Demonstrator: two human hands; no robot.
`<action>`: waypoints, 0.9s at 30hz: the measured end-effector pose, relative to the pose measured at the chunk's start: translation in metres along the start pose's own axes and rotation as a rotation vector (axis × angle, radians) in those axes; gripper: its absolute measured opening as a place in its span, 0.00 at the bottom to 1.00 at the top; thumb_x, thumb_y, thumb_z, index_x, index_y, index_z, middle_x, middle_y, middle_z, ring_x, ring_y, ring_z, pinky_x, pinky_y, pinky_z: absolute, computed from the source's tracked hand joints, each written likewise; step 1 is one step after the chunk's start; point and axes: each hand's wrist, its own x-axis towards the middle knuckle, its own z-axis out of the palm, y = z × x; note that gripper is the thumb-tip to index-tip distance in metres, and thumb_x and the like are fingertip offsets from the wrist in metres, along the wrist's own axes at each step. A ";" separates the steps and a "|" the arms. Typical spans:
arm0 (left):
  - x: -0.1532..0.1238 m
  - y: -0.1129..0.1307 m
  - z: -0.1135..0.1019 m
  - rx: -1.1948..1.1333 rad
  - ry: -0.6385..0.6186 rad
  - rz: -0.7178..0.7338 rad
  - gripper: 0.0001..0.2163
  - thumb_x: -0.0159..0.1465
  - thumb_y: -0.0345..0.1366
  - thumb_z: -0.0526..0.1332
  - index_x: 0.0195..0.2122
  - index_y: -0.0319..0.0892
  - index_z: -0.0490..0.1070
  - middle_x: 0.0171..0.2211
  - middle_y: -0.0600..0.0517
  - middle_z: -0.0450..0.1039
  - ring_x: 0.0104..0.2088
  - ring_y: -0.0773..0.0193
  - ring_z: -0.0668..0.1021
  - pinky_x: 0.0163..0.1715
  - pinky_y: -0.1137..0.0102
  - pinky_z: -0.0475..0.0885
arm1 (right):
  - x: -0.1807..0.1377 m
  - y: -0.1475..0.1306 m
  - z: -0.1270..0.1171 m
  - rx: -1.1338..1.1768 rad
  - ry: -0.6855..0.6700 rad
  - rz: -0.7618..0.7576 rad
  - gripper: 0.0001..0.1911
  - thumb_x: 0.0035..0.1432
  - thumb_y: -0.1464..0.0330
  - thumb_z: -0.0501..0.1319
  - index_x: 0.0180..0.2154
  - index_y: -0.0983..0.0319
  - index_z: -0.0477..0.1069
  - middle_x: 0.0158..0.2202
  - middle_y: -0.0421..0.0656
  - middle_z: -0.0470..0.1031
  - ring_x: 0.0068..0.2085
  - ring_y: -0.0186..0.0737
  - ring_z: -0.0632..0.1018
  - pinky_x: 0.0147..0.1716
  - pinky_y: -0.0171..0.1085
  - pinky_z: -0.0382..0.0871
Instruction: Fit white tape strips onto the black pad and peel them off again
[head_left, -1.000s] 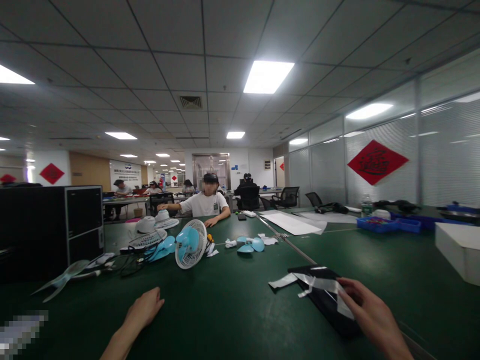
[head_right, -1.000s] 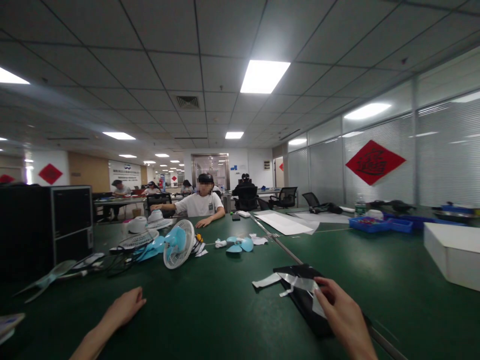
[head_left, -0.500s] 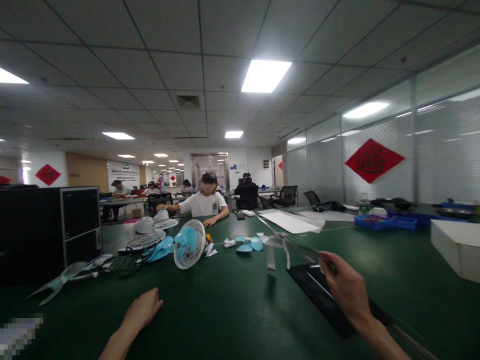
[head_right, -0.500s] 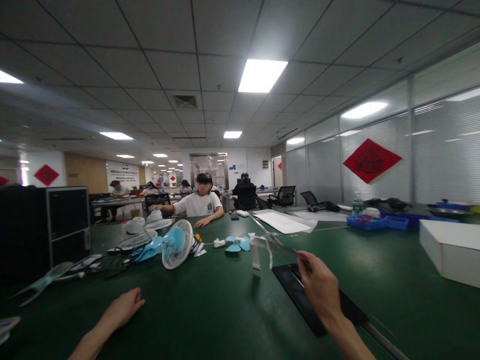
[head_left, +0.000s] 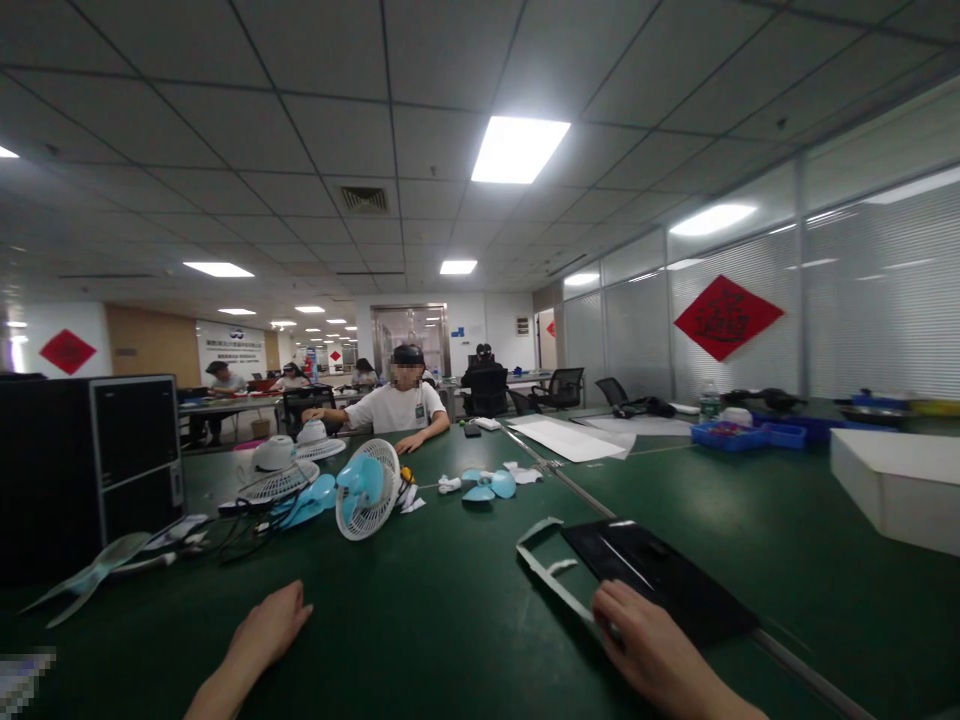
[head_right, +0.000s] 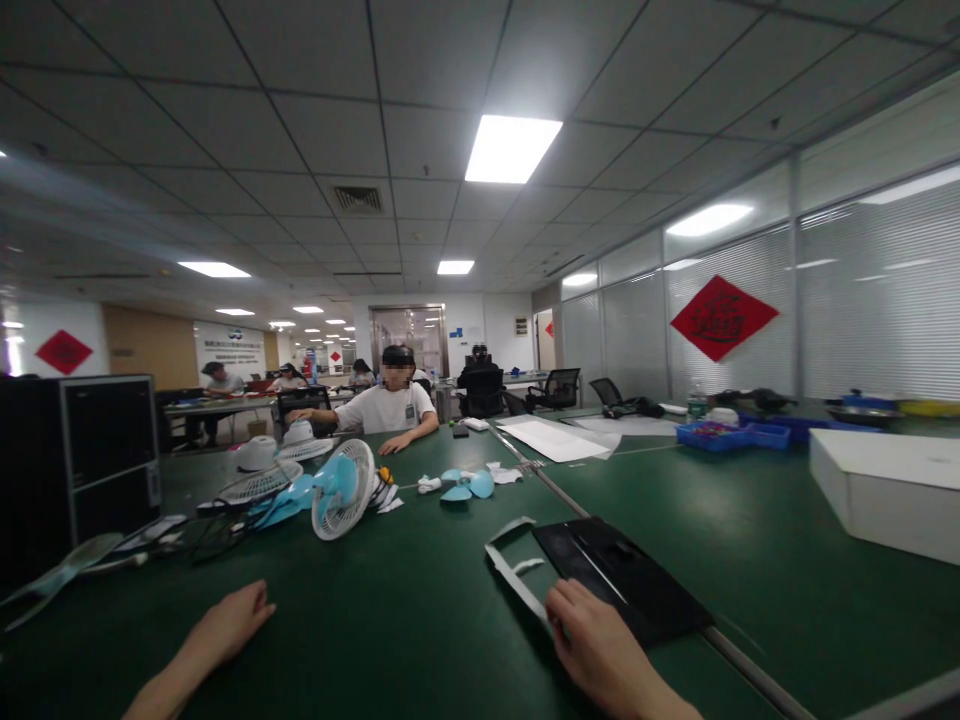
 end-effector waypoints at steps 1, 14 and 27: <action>0.002 -0.002 0.001 -0.001 -0.001 0.008 0.09 0.64 0.40 0.50 0.34 0.43 0.65 0.38 0.46 0.75 0.37 0.59 0.77 0.33 0.68 0.67 | -0.003 -0.001 0.000 0.007 -0.034 0.012 0.09 0.56 0.72 0.51 0.31 0.60 0.69 0.34 0.44 0.73 0.35 0.39 0.73 0.34 0.35 0.67; -0.006 0.008 -0.002 0.008 0.028 -0.020 0.09 0.62 0.41 0.49 0.33 0.44 0.65 0.37 0.47 0.76 0.36 0.58 0.77 0.33 0.67 0.68 | 0.043 0.133 -0.022 -0.273 -0.023 0.625 0.12 0.55 0.66 0.54 0.35 0.66 0.73 0.38 0.54 0.75 0.40 0.51 0.77 0.37 0.42 0.67; -0.009 0.009 -0.005 -0.018 0.031 -0.015 0.08 0.62 0.40 0.51 0.33 0.44 0.65 0.37 0.47 0.75 0.35 0.59 0.77 0.31 0.68 0.68 | 0.037 0.162 -0.039 -0.237 0.014 0.808 0.17 0.60 0.63 0.51 0.34 0.64 0.75 0.40 0.55 0.77 0.40 0.54 0.78 0.31 0.42 0.66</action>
